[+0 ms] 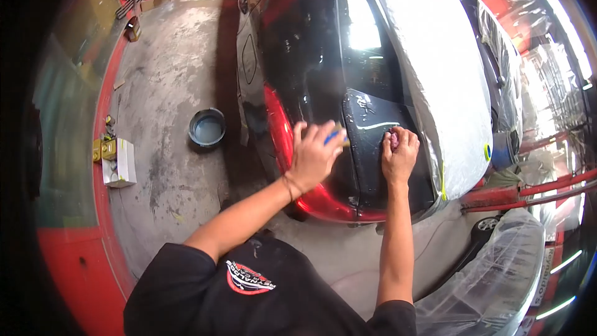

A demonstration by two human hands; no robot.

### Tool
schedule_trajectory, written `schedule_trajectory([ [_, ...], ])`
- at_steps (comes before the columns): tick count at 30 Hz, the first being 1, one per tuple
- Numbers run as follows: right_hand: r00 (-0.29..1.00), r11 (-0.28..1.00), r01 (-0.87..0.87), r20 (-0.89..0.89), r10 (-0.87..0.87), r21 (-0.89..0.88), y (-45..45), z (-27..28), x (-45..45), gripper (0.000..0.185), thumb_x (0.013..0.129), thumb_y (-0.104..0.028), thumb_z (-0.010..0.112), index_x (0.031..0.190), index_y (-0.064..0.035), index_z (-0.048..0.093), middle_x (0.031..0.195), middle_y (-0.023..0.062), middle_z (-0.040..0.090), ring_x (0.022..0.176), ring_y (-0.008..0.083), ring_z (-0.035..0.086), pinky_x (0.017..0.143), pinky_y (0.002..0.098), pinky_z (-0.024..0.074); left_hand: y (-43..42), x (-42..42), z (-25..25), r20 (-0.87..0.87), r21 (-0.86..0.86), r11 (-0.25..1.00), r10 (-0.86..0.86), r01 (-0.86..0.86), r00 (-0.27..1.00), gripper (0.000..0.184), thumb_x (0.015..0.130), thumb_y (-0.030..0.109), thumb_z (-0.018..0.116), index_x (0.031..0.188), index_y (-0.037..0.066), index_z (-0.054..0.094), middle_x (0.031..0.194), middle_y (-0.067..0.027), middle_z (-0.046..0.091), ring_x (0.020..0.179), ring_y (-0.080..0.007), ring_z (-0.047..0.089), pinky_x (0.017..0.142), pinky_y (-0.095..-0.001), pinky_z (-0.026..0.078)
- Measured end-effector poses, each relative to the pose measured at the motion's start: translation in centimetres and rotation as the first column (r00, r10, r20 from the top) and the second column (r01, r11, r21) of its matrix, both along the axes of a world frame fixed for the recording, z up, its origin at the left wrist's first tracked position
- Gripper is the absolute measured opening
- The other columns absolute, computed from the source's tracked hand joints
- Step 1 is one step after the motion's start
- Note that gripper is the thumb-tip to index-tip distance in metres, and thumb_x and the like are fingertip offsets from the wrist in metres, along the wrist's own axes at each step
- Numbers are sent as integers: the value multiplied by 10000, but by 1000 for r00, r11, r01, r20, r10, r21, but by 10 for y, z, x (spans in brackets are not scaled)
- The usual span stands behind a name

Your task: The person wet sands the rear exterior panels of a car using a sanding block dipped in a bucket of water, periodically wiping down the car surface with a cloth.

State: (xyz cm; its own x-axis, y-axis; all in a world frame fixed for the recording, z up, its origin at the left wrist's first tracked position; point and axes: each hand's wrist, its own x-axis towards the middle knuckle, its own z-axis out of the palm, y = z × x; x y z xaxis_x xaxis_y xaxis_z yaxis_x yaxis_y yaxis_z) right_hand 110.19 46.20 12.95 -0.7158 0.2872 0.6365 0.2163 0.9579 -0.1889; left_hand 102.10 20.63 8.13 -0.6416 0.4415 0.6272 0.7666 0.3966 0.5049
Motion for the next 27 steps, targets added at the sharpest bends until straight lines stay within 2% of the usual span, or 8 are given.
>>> schedule_trajectory([
  [2, 1000, 1000, -9, 8, 9, 10, 0, 1, 0, 260, 1050, -221, 784, 1258, -68, 757, 1242, 178, 720, 1186, 406, 668, 1081, 529, 516, -7, -4, -3, -6, 2, 1000, -18, 18, 1000, 435, 991, 313, 845, 1410, 200, 817, 1486, -107, 707, 1336, -272, 656, 1268, -635, 314],
  [4, 1000, 1000, -10, 25, 10, 27, 3, -2, -1, 254, 1061, -228, 785, 1257, -69, 758, 1248, 170, 725, 1195, 400, 668, 1080, 520, 514, 13, -62, 5, -91, 78, 987, 146, -139, 985, 378, 1017, 332, 822, 1374, 211, 825, 1474, -82, 720, 1314, -261, 668, 1252, -646, 320],
  [8, 995, 996, 81, 63, -79, -33, 9, -3, -12, 277, 1076, -263, 790, 1283, -81, 767, 1267, 169, 731, 1213, 401, 670, 1098, 512, 513, 40, -191, 23, 159, 263, 858, 413, -441, 897, 309, 1026, 312, 802, 1312, 195, 825, 1396, -30, 754, 1246, -264, 676, 1162, -597, 359],
  [10, 990, 989, 132, 63, -127, -74, 0, 1, -30, 292, 1076, -276, 793, 1298, -89, 772, 1273, 172, 732, 1225, 407, 672, 1103, 516, 515, 23, -154, 34, 225, 212, 894, 348, -394, 910, 326, 1009, 289, 815, 1321, 191, 824, 1392, -39, 757, 1256, -267, 669, 1157, -550, 368],
  [14, 977, 976, 211, 23, -212, 48, -15, -13, -51, 289, 1088, -266, 759, 1312, -82, 766, 1305, 181, 726, 1268, 415, 673, 1110, 547, 517, -2, -52, -14, 136, 167, 967, 170, -191, 976, 442, 976, 305, 865, 1404, 203, 822, 1507, -49, 703, 1309, -258, 644, 1278, -637, 300],
  [18, 980, 981, 190, 46, -192, 41, -21, -8, -50, 283, 1091, -244, 749, 1317, -75, 757, 1302, 175, 726, 1266, 411, 670, 1109, 552, 509, 3, -159, 4, 164, 244, 915, 288, -322, 943, 379, 1013, 313, 832, 1376, 206, 830, 1464, -42, 731, 1282, -258, 651, 1229, -620, 327],
  [20, 977, 979, 202, 60, -204, 41, -24, -5, -51, 279, 1093, -240, 748, 1315, -71, 756, 1297, 171, 728, 1267, 409, 668, 1112, 549, 505, 3, -212, 17, 299, 278, 890, 276, -360, 913, 360, 1020, 303, 822, 1362, 191, 827, 1432, -47, 744, 1275, -279, 650, 1214, -601, 346],
  [27, 973, 976, 218, 82, -215, -25, -31, 0, -55, 281, 1092, -204, 735, 1313, -31, 752, 1298, 173, 735, 1273, 405, 654, 1144, 527, 483, -46, -158, -31, 113, 127, 982, 128, -143, 985, 478, 960, 307, 886, 1422, 211, 805, 1486, -49, 707, 1261, -232, 678, 1269, -670, 313],
])
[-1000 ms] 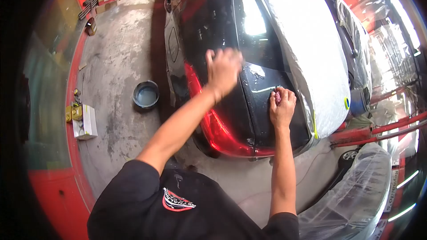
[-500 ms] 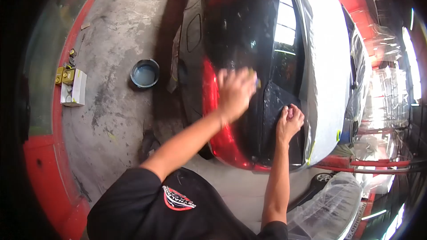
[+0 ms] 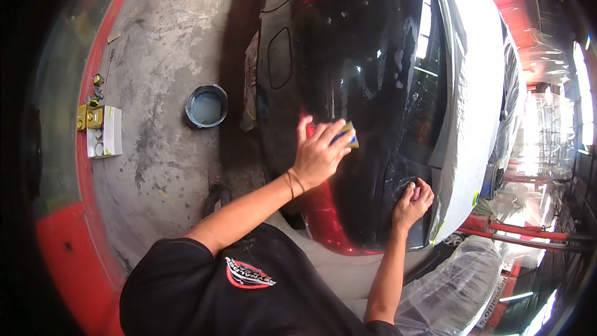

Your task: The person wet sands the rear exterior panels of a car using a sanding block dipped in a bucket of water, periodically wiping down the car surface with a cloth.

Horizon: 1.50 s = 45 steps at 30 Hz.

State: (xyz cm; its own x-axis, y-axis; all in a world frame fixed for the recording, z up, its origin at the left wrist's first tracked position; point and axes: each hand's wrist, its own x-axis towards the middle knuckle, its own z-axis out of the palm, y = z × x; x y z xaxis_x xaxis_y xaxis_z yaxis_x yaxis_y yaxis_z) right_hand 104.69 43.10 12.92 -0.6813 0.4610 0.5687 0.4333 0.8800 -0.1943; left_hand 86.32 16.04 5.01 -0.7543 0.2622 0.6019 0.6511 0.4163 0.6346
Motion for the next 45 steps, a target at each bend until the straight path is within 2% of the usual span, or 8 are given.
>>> schedule_trajectory([
  [6, 1000, 999, 16, 16, -15, -34, -4, 4, -2, 261, 1097, -164, 725, 1317, -25, 747, 1302, 168, 734, 1277, 386, 647, 1139, 501, 497, 11, -164, 16, 130, 163, 930, 311, -329, 942, 304, 1016, 289, 803, 1288, 151, 807, 1249, -71, 763, 1167, -276, 676, 1094, -566, 379],
  [16, 998, 997, 57, 37, -55, -48, 5, 2, 2, 233, 1118, -173, 707, 1300, -31, 746, 1253, 157, 736, 1248, 353, 660, 1114, 466, 506, -8, -130, 2, 61, 98, 976, 188, -193, 980, 359, 1015, 287, 818, 1354, 169, 804, 1396, -69, 744, 1176, -259, 699, 1207, -604, 367],
  [23, 996, 998, 48, -72, -45, 38, 21, -9, 8, 261, 1163, -234, 717, 1218, 17, 761, 1174, 138, 738, 1110, 290, 707, 1036, 415, 551, -104, -66, -30, 317, 249, 963, -180, 101, 931, 441, 1056, 234, 796, 1491, 172, 756, 1450, -93, 744, 1315, -283, 691, 1216, -507, 400],
  [26, 971, 947, -64, -240, -14, -313, -45, -4, 5, 272, 1214, -220, 632, 1125, -6, 774, 1088, 87, 725, 946, 174, 692, 860, 340, 559, -186, -40, -31, 477, 341, 922, -337, 183, 812, 435, 1070, 134, 793, 1498, 92, 732, 1389, -165, 763, 1282, -369, 739, 1100, -447, 585],
  [30, 946, 554, -224, -315, -73, -802, -279, 26, -88, 211, 1163, -148, 649, 1292, -1, 727, 919, 66, 781, 777, 112, 695, 757, 300, 581, -267, -47, 12, 634, 713, 694, -698, 100, 333, 439, 1101, 20, 727, 1531, 30, 642, 1469, -74, 702, 1380, -184, 659, 1158, -347, 528],
  [35, 948, -762, -193, -318, 18, -618, -424, -97, -157, 531, 1206, -488, 589, 1494, -48, 668, 1123, 178, 833, 788, 222, 773, 633, 331, 605, -351, -140, 51, 435, 859, 459, -888, 227, 150, 493, 1039, 106, 768, 1504, 30, 622, 1709, -238, 564, 1546, -312, 594, 1308, -457, 431],
  [39, 742, -995, -90, -669, -46, -31, -556, -52, -262, 902, 1101, -834, 485, 1616, -100, 585, 1164, 265, 761, 864, 318, 766, 715, 393, 638, -432, -232, 77, 250, 967, 253, -957, -2, -148, 508, 974, 155, 809, 1453, 145, 641, 1810, -381, 348, 1566, -432, 570, 1211, -514, 585],
  [45, 717, -979, -100, -669, -196, 178, -672, 4, -406, 769, 1139, -736, 550, 1574, -102, 590, 1335, 203, 743, 994, 337, 771, 799, 467, 654, -542, -346, 93, 176, 982, 161, -970, 98, -165, 514, 965, 307, 855, 1431, 216, 657, 1740, -370, 442, 1616, -518, 478, 1291, -663, 487],
])
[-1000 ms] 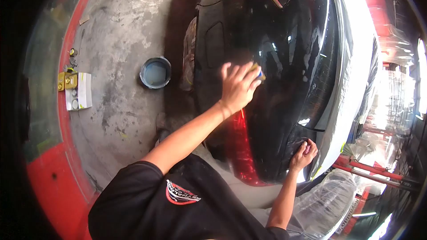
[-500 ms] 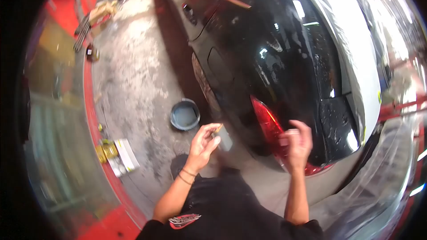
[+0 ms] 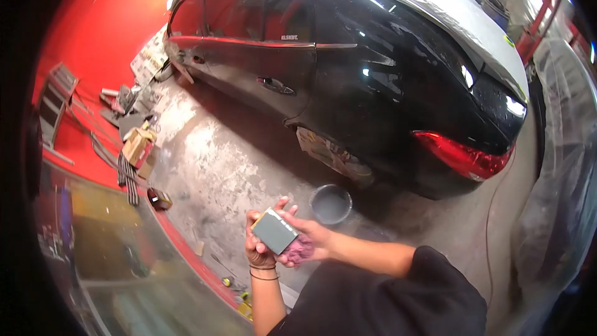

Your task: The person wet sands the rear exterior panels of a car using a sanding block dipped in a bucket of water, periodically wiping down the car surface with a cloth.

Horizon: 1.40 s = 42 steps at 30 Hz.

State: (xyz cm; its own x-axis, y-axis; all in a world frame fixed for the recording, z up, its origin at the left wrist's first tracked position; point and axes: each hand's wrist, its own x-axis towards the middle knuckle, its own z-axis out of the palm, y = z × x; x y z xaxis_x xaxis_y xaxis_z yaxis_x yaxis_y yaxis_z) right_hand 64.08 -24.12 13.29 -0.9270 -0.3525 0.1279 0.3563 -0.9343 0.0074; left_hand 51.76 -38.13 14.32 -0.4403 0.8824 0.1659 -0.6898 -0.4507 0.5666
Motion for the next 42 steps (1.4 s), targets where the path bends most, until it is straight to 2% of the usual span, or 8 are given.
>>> schedule_trajectory([
  [4, 952, 850, 203, 104, -286, 486, -23, 17, -55, 589, 1148, -551, 695, 1504, -86, 629, 1318, 158, 749, 1085, 298, 758, 936, 431, 618, -16, -42, -26, -6, -26, 990, 141, -141, 990, 682, 947, 568, 857, 1518, 259, 649, 1679, -251, 567, 1606, -532, 474, 1345, -777, 330],
  [7, 795, -3, 431, -381, -473, 902, -10, 12, -96, 479, 1096, -441, 801, 1380, -75, 679, 1285, 89, 760, 1225, 264, 711, 1095, 366, 523, 7, -54, -36, 251, 8, 1000, -30, 29, 967, 717, 1098, 566, 606, 1674, 151, 497, 1673, -222, 547, 1605, -523, 458, 1379, -676, 314],
  [11, 690, -546, 304, -575, -439, 781, 30, 6, -142, 549, 1011, -407, 894, 1410, -83, 701, 1451, 143, 734, 1357, 325, 705, 1151, 444, 539, 54, -94, -34, 332, -192, 969, -84, 155, 939, 754, 1128, 636, 476, 1673, 116, 459, 1665, -177, 506, 1615, -386, 453, 1369, -559, 358],
  [16, 322, -331, 464, -505, -801, 822, 93, 26, -192, 514, 1012, -193, 908, 1445, -62, 664, 1424, 120, 728, 1308, 196, 710, 1124, 416, 586, 127, -202, -57, 638, -90, 903, -272, 420, 721, 673, 1132, 633, 571, 1566, 123, 634, 1509, -158, 696, 1464, -350, 645, 1235, -584, 535],
  [21, -223, -730, -67, -723, -654, 680, 223, 12, -200, 480, 1037, -172, 874, 1469, -69, 691, 1478, 159, 716, 1321, 268, 721, 1079, 408, 602, 236, -285, -50, 196, -553, 675, -464, 488, 864, 295, 1138, 271, 722, 1388, 115, 711, 1357, -152, 783, 1017, -282, 790, 779, -396, 682],
  [25, -373, -580, -634, -859, -349, 511, 321, 0, -179, 468, 1041, -230, 864, 1476, -118, 735, 1520, 170, 703, 1351, 381, 681, 1142, 478, 547, 358, -281, 52, -453, -676, 670, -707, 308, 543, 217, 1113, 177, 763, 1303, 77, 732, 1050, -45, 775, 758, -102, 652, 607, -245, 489],
  [34, -441, -132, -888, -897, -30, 441, 436, -25, -230, 517, 880, -182, 943, 1379, -217, 813, 1531, 67, 703, 1344, 346, 629, 1149, 508, 505, 635, -159, 148, -952, -177, 910, -61, 376, -300, 365, 1110, 328, 735, 923, 15, 765, 771, -100, 745, 716, -200, 694, 710, -426, 571],
  [42, -476, 144, -865, -877, 59, 480, 480, 22, -196, 417, 894, -150, 934, 1300, -229, 883, 1446, 32, 777, 1188, 345, 710, 1028, 485, 574, 763, -236, 198, -951, 172, 828, 281, 534, -130, 342, 1086, 309, 777, 902, 30, 706, 727, -123, 669, 713, -177, 663, 711, -404, 548],
])
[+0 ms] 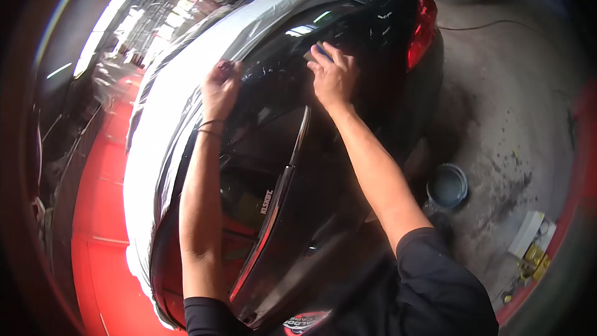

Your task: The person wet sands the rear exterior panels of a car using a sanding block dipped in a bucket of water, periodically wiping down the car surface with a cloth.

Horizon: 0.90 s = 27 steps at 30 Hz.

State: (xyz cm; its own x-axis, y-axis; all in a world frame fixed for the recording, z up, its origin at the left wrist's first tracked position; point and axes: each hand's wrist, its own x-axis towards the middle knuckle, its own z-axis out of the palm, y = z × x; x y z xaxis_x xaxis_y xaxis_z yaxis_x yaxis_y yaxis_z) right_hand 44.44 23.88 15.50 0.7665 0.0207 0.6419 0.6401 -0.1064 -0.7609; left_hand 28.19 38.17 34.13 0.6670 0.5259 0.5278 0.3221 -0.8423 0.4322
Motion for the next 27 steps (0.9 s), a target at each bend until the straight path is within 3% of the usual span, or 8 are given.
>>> schedule_trajectory([
  [5, 1000, 999, -25, 18, 26, -35, -20, -25, -82, 461, 903, -155, 940, 1348, -254, 876, 1477, 26, 769, 1247, 327, 697, 1080, 511, 547, -11, -28, 4, 94, 77, 986, -153, 146, 984, 284, 1039, 297, 812, 967, 30, 747, 774, -148, 736, 710, -223, 722, 738, -389, 578],
  [8, 1000, 992, 1, -23, -4, -125, -8, -5, -49, 375, 980, -252, 885, 1354, -278, 874, 1485, -16, 764, 1295, 314, 672, 1107, 562, 513, -19, -18, 2, 149, 117, 991, -74, 57, 986, 262, 1034, 244, 832, 948, 17, 733, 726, -51, 675, 712, -91, 579, 704, -326, 528],
  [9, 998, 991, 24, -55, -31, -129, 1, 7, -24, 350, 993, -264, 868, 1343, -273, 877, 1480, -16, 767, 1292, 323, 675, 1116, 557, 510, -18, -17, 1, 146, 99, 994, -49, 35, 988, 296, 995, 315, 841, 950, 42, 737, 804, -192, 745, 757, -397, 754, 743, -448, 588],
  [14, 1000, 1000, 5, 5, -5, -1, 22, -5, -12, 303, 997, -270, 860, 1296, -240, 892, 1459, 32, 779, 1263, 348, 697, 1164, 547, 488, -21, -19, 2, 164, 117, 990, -93, 74, 982, 311, 984, 308, 855, 909, 42, 711, 763, -179, 704, 727, -383, 722, 720, -454, 567],
  [15, 1000, 1000, -18, 10, 18, -21, 8, -5, -48, 336, 976, -246, 892, 1312, -234, 897, 1488, 14, 771, 1166, 312, 717, 1147, 463, 484, -21, -19, 0, 175, 111, 991, -88, 69, 981, 310, 984, 306, 855, 909, 43, 710, 763, -178, 704, 725, -382, 721, 719, -454, 566],
  [18, 998, 995, -52, 38, 55, -89, -13, -8, -93, 398, 956, -277, 915, 1353, -281, 885, 1520, -23, 758, 1215, 272, 686, 1137, 494, 476, -23, -17, -1, 163, 91, 994, -68, 54, 984, 302, 982, 299, 857, 912, 44, 711, 772, -177, 712, 731, -381, 728, 718, -450, 564],
  [22, 989, 993, -67, -137, 53, -96, 13, 34, 0, 334, 1027, -302, 825, 1355, -263, 868, 1518, 25, 745, 1294, 329, 683, 1199, 561, 448, -23, -18, -2, 150, 136, 989, -72, 52, 986, 301, 982, 314, 845, 923, 50, 713, 802, -190, 736, 775, -417, 751, 729, -476, 575],
  [27, 997, 993, -17, 74, 25, -113, 10, 7, -62, 380, 1067, -348, 794, 1435, -261, 829, 1553, 43, 712, 1311, 346, 683, 1190, 563, 469, -24, -13, -1, 128, 174, 985, -31, 9, 991, 267, 1001, 323, 796, 942, 72, 726, 893, -205, 794, 900, -458, 787, 773, -551, 601],
])
